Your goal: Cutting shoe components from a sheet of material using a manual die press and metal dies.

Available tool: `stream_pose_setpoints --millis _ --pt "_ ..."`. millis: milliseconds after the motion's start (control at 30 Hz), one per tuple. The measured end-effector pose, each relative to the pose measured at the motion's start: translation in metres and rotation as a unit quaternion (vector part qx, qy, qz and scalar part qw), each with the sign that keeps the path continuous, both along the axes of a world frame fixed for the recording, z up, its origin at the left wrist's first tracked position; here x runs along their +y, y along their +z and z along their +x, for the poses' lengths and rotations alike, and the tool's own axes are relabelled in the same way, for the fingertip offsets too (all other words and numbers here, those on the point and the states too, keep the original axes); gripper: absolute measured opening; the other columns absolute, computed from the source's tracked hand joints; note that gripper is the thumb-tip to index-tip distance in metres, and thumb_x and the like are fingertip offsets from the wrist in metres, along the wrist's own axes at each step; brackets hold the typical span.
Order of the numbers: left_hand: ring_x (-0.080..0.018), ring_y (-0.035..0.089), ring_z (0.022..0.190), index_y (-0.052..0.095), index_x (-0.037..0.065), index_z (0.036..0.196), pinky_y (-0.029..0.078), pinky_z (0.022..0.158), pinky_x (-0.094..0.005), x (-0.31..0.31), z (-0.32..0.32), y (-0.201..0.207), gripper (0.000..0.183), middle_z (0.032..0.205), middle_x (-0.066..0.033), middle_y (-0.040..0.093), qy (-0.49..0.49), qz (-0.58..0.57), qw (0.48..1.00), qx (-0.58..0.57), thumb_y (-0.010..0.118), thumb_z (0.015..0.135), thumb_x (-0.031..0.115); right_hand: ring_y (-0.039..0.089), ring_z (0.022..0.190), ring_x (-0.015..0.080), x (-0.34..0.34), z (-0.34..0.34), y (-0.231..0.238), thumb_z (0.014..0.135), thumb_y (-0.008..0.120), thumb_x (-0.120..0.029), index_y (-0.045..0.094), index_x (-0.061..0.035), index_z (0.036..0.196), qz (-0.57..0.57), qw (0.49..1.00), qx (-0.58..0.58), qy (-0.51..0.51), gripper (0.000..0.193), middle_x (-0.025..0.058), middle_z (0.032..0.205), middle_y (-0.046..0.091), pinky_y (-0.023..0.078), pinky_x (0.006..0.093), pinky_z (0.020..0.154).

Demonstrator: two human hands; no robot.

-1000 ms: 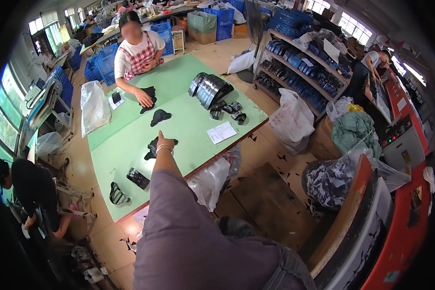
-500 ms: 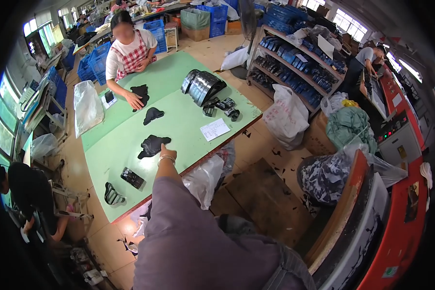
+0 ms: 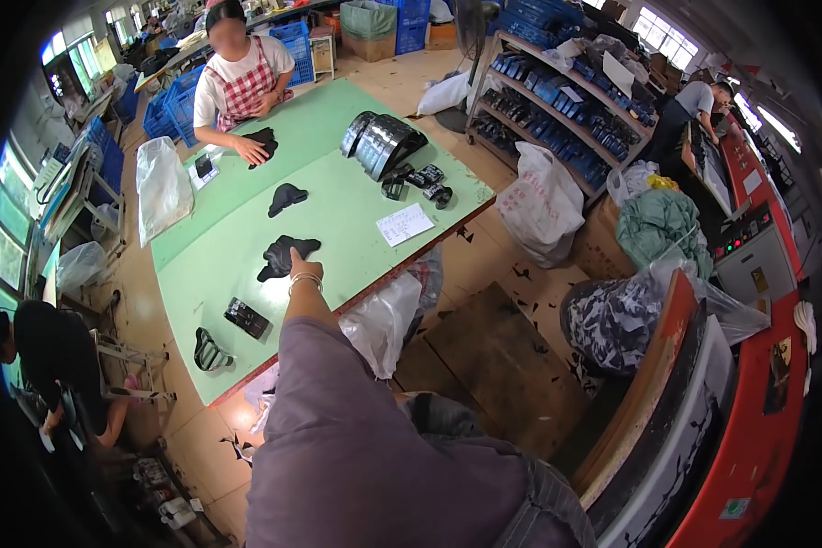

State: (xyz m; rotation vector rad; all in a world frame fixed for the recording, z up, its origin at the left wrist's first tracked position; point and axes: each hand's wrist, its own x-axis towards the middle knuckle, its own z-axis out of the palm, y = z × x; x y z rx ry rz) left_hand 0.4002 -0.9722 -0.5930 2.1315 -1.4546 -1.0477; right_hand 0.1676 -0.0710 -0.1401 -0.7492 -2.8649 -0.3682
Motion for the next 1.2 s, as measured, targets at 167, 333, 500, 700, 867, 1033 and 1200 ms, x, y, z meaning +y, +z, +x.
stream_pose_setpoints --millis 167,333,500,700,867,1033,1200 --pt "-0.0211 0.054 0.05 0.014 0.024 0.15 0.045 0.045 -0.0366 0.016 -0.003 -0.031 0.087 0.073 -0.0115 0.058 -0.001 0.005 1.0 0.011 0.058 0.077 0.006 0.052 0.116 0.0405 0.002 0.014 0.001 0.087 0.063 -0.033 0.043 -0.0017 0.131 0.001 1.0 0.005 -0.018 0.058 0.025 0.124 0.056 0.041 0.0445 0.098" --pt "-0.0215 0.055 0.053 0.012 0.026 0.151 0.045 0.047 -0.0378 0.02 0.002 -0.032 0.088 0.075 -0.0114 0.057 0.016 0.04 0.998 0.042 0.057 0.078 0.007 0.052 0.117 0.0404 0.004 0.019 0.0 0.087 0.063 -0.033 0.043 -0.0019 0.132 0.0 1.0 -0.003 -0.022 0.059 0.0249 0.124 0.056 0.041 0.0444 0.099" --pt "-0.0291 0.067 0.076 0.016 0.017 0.15 0.054 0.058 -0.0378 0.048 -0.008 -0.032 0.085 0.106 -0.0211 0.063 0.024 0.039 0.999 -0.013 0.06 0.077 0.01 0.052 0.117 0.0404 0.008 0.023 -0.004 0.087 0.063 -0.033 0.042 -0.0021 0.133 -0.004 1.0 -0.013 -0.025 0.059 0.0248 0.124 0.056 0.041 0.0443 0.099" --pt "-0.0297 0.068 0.09 0.069 0.002 0.104 0.053 0.084 -0.0368 0.124 -0.03 -0.035 0.036 0.104 -0.0169 0.068 -0.353 0.134 0.915 -0.143 0.052 0.087 0.029 0.051 0.117 0.0404 0.016 0.042 -0.01 0.087 0.063 -0.034 0.041 -0.0023 0.134 -0.006 0.999 -0.011 -0.048 0.061 0.0247 0.124 0.056 0.041 0.0442 0.099" --pt "-0.0304 0.064 0.1 0.067 0.005 0.111 0.047 0.093 -0.0391 0.184 -0.005 -0.055 0.039 0.106 -0.0161 0.068 -0.497 0.092 0.836 -0.213 0.052 0.087 0.032 0.051 0.117 0.0404 0.021 0.042 -0.031 0.087 0.063 -0.034 0.04 -0.0025 0.135 -0.04 0.998 -0.034 -0.042 0.062 0.0246 0.125 0.056 0.041 0.044 0.099" --pt "-0.0328 0.056 0.114 0.064 0.008 0.117 0.042 0.099 -0.0392 0.225 -0.056 -0.021 0.044 0.12 -0.0163 0.062 -0.585 0.168 0.766 -0.208 0.053 0.088 0.039 0.051 0.117 0.0404 0.033 0.072 -0.04 0.087 0.063 -0.034 0.039 -0.0027 0.136 -0.044 0.995 -0.022 -0.086 0.062 0.0245 0.125 0.056 0.041 0.0439 0.099" --pt "-0.0356 0.056 0.113 0.065 0.014 0.117 0.042 0.098 -0.0414 0.185 -0.016 -0.036 0.044 0.119 -0.0176 0.062 -0.639 0.077 0.729 -0.236 0.051 0.089 0.044 0.051 0.118 0.0403 0.04 0.068 -0.064 0.087 0.063 -0.034 0.039 -0.0029 0.136 -0.091 0.992 -0.05 -0.069 0.063 0.0244 0.125 0.056 0.04 0.0438 0.099"
